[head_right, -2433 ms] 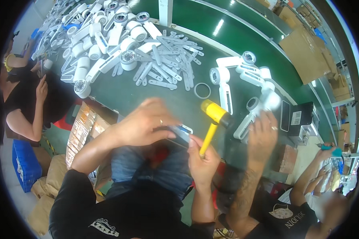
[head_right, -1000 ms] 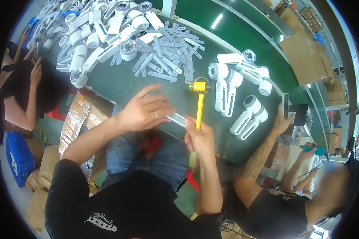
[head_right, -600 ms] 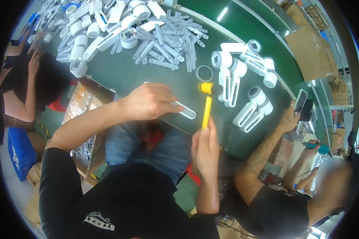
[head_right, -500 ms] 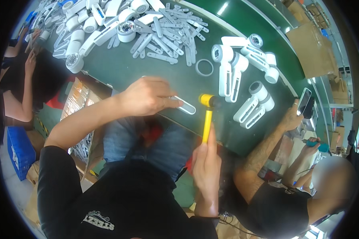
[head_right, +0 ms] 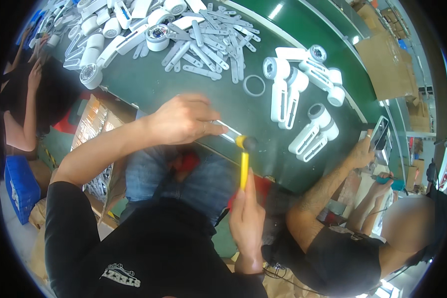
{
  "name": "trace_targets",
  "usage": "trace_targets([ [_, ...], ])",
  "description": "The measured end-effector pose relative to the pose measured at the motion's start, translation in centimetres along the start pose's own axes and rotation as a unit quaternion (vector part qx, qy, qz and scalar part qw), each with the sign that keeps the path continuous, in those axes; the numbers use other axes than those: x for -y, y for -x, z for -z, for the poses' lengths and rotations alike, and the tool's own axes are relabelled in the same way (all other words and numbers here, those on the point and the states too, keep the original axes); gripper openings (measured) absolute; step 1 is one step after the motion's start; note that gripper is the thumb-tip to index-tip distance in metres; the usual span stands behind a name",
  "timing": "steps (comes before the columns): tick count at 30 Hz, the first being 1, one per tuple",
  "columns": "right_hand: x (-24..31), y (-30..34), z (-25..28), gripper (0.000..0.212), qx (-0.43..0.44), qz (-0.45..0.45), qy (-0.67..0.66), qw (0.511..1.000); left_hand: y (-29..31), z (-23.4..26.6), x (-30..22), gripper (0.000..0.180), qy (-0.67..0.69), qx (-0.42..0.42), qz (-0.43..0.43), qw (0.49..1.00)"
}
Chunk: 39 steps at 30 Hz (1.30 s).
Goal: Assembling white plastic housing components using a small yellow-headed hammer on an assembly line.
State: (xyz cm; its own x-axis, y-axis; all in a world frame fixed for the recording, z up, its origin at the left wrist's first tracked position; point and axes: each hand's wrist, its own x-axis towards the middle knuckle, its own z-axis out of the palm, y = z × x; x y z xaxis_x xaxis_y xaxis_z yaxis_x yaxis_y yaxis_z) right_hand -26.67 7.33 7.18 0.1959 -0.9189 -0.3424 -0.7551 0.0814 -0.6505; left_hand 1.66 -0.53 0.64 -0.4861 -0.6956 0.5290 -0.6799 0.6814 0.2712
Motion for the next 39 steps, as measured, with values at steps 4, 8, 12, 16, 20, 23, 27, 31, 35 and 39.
trace_targets([
  [4,-0.7,-0.5,-1.2,0.051,-0.021,0.033,-0.016,0.999,-0.1,0.1,0.0,0.027,0.050,0.000,0.035,0.998],
  [8,-1.9,-0.1,-0.4,0.049,-0.027,0.019,-0.173,0.984,-3.1,0.8,0.7,0.017,0.030,0.067,-0.055,0.996],
  [12,-1.6,0.2,-0.1,0.050,-0.061,0.018,-0.285,0.956,-3.2,1.4,-0.2,0.018,0.034,0.080,-0.132,0.987],
  [16,-0.8,0.3,-0.4,0.052,-0.020,0.012,-0.235,0.972,0.8,2.9,-2.0,0.041,0.030,0.006,0.058,0.998],
  [20,1.3,0.1,-1.1,0.052,-0.024,0.023,-0.158,0.987,3.0,0.1,-2.3,0.051,0.030,-0.059,0.124,0.990],
  [23,3.3,0.1,-0.6,0.052,-0.032,0.020,-0.147,0.988,2.6,-0.6,-1.0,0.052,0.038,-0.119,0.119,0.985],
  [27,4.3,0.7,-0.4,0.052,-0.067,0.015,-0.149,0.986,3.5,-1.9,0.3,0.049,0.067,-0.090,0.098,0.989],
  [31,5.0,0.9,-0.5,0.053,-0.051,0.061,-0.095,0.992,3.2,-1.2,-0.6,0.056,0.207,-0.045,0.260,0.942],
  [35,3.4,-1.2,-1.7,0.052,-0.030,0.062,-0.015,0.998,2.9,-1.8,-0.5,0.065,0.255,-0.085,0.270,0.925],
  [39,4.0,-1.6,-1.4,0.051,0.001,0.065,0.021,0.998,3.2,-1.8,0.1,0.071,0.236,-0.063,0.280,0.928],
])
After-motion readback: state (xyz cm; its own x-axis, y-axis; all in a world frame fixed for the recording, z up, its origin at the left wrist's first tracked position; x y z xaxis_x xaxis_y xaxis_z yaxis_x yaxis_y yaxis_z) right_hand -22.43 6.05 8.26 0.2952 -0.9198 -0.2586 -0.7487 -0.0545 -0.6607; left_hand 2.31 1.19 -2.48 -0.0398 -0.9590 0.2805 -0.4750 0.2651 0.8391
